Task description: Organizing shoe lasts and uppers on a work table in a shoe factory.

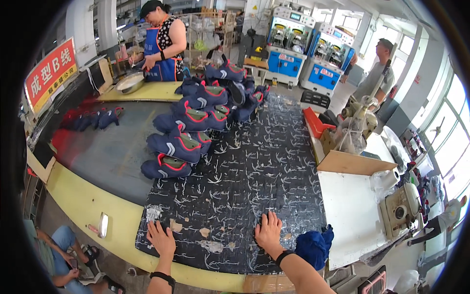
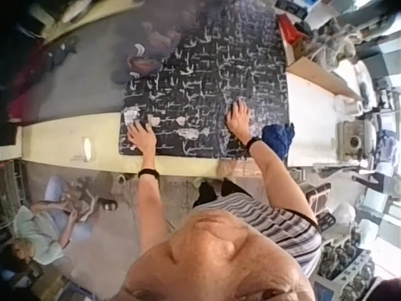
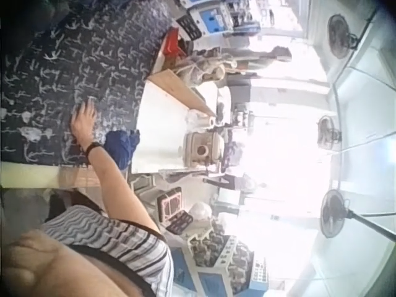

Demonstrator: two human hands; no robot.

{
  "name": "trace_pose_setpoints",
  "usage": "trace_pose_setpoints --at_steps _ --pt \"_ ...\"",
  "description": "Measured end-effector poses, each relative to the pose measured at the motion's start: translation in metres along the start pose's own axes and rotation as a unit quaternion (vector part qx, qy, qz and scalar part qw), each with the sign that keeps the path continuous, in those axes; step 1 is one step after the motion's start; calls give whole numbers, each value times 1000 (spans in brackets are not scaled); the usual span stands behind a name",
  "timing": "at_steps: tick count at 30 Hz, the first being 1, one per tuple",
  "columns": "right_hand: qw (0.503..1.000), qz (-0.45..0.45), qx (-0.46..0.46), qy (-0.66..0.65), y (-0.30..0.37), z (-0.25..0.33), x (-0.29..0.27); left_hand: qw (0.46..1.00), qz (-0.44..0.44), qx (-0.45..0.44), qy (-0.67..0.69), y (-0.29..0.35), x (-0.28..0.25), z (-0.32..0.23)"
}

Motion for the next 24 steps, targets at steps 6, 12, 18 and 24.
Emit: trace_pose_setpoints --at_steps 6,12,18,24 --pt "1000 30 -7 1 -1 2 4 1000 -16 13 -16 3 2 4" --pt "999 26 -17 -12 1 0 1 999 -33 23 -16 7 5 7" --pt "999 34 -15 -33 3 -1 5 999 -41 21 -10 6 7 11" --pt "999 25 -21 -42 3 -1 3 998 -50 28 -14 4 2 9"
Point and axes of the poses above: each hand's wrist, its own y-axis away from the middle knuckle, its own x-axis out of the palm, z = x × y, the point moved 2 cm from there along -y, towards the middle knuckle, and after that the axes turned 10 degrees about y, right-handed, at the moved point
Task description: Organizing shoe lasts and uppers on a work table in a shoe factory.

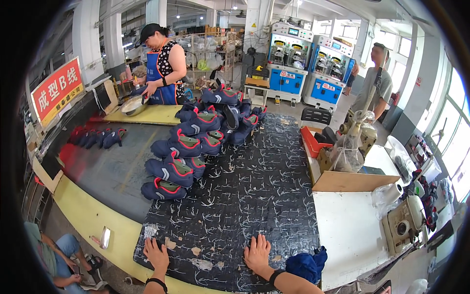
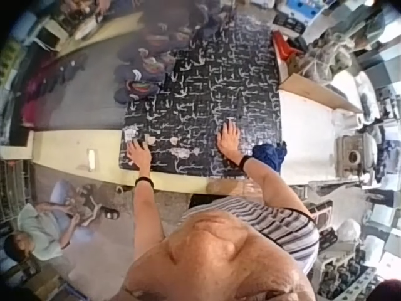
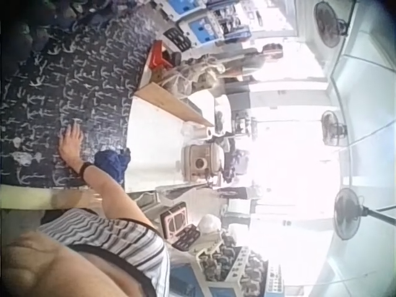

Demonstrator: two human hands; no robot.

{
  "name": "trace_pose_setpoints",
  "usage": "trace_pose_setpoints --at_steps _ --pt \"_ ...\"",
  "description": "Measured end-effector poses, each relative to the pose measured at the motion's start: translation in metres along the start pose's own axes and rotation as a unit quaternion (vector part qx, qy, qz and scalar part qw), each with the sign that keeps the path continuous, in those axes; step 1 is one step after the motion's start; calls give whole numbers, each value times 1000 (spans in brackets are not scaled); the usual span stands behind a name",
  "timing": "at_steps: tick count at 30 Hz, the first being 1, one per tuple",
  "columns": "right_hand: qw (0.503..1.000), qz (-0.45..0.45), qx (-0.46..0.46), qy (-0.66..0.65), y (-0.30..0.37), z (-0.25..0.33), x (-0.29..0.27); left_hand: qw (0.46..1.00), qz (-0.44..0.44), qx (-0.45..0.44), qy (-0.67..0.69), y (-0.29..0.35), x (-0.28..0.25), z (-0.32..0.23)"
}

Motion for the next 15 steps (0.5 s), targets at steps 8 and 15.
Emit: trace_pose_setpoints --at_steps 8,15 --pt "1000 -23 4 16 2 -1 -1 1000 3 7 -1 4 2 -1" --pt "998 -54 4 31 3 0 -2 1000 12 -9 -5 1 2 -7"
Point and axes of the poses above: each hand's wrist, its own y-axis away from the middle knuckle, its own x-axis out of the palm, z = x × y, the point moved 2 cm from there along -y, towards the middle knuckle, and after that the axes turned 10 degrees about y, right-handed, at the moved point
